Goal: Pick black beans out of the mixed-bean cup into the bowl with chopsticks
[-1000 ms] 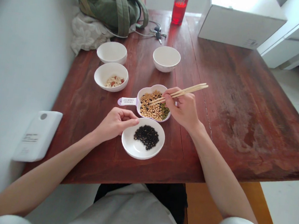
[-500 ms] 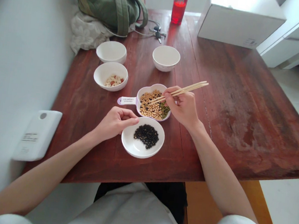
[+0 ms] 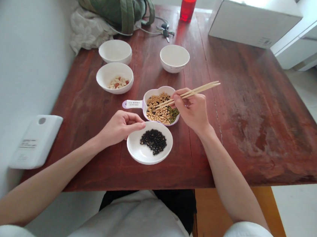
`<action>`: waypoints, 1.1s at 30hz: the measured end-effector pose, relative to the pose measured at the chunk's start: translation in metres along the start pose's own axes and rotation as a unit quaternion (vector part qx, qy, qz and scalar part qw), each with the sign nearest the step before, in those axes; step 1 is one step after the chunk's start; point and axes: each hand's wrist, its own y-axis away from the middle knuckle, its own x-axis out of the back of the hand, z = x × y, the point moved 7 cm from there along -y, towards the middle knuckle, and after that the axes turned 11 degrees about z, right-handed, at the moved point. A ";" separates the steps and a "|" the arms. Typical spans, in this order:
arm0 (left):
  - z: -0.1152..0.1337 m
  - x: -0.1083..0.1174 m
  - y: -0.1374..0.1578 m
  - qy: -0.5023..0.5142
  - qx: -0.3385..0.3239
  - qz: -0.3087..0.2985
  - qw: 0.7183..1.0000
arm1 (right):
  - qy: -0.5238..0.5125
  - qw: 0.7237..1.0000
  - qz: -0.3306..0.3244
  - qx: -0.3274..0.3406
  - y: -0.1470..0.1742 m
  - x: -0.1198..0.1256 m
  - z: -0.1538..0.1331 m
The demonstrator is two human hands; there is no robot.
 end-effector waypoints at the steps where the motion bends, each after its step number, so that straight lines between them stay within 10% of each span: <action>1: 0.000 0.000 0.000 -0.001 -0.001 0.000 1.000 | -0.006 1.000 0.003 -0.002 0.000 0.000 0.000; 8: 0.000 0.000 -0.001 -0.007 -0.006 0.005 1.000 | -0.095 0.994 0.039 -0.032 -0.007 0.009 -0.002; 18: 0.000 0.000 -0.002 -0.011 -0.017 0.004 1.000 | -0.197 0.959 -0.153 -0.136 0.001 -0.008 -0.009; 33: 0.000 0.000 -0.001 -0.009 -0.011 0.002 1.000 | -0.201 0.953 -0.183 -0.136 0.005 -0.013 -0.010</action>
